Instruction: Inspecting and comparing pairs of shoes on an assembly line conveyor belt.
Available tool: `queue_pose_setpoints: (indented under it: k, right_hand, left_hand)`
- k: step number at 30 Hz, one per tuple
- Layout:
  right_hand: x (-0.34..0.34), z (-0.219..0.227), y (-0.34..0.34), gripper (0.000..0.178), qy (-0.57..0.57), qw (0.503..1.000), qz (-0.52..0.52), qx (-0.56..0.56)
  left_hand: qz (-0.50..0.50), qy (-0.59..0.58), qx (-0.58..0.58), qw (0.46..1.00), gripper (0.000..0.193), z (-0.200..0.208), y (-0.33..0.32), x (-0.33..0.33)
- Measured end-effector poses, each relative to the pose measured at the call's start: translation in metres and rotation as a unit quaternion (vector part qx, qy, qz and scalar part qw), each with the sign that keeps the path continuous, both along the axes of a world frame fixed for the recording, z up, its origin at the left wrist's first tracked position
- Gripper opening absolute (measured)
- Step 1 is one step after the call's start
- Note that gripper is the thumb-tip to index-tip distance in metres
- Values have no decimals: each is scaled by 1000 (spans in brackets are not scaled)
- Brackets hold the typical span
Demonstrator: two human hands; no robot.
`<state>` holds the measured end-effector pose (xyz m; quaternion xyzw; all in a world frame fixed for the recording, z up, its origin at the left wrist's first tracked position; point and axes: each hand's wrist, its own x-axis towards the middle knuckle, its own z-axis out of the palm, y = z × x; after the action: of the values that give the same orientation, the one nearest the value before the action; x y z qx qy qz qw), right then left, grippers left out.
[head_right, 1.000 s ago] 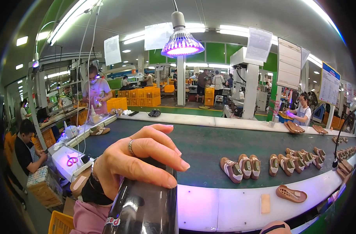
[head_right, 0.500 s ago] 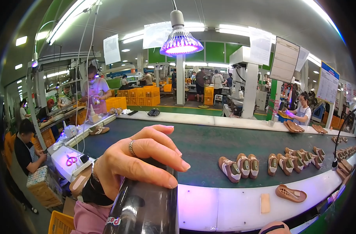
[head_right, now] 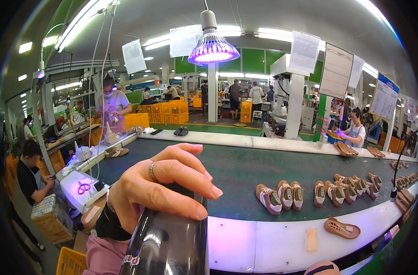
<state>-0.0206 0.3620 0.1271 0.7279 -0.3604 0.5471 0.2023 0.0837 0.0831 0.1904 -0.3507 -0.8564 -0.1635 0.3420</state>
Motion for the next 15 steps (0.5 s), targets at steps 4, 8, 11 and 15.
queue_pose_setpoints:
  k: [4,8,11,15]
  right_hand:
    - [-1,1,2,14,6,1000,7,7]
    - [1,0,3,14,5,1000,3,-3]
    - [-2,2,7,15,22,1000,5,12]
    - [-11,2,10,15,18,1000,16,14]
  left_hand:
    - [-1,3,-4,1000,21,0,0,-1]
    - [0,-1,-1,1000,21,2,4,1]
    - [5,-3,-1,1000,22,3,6,2]
    - [8,-8,-4,1000,22,4,8,-5]
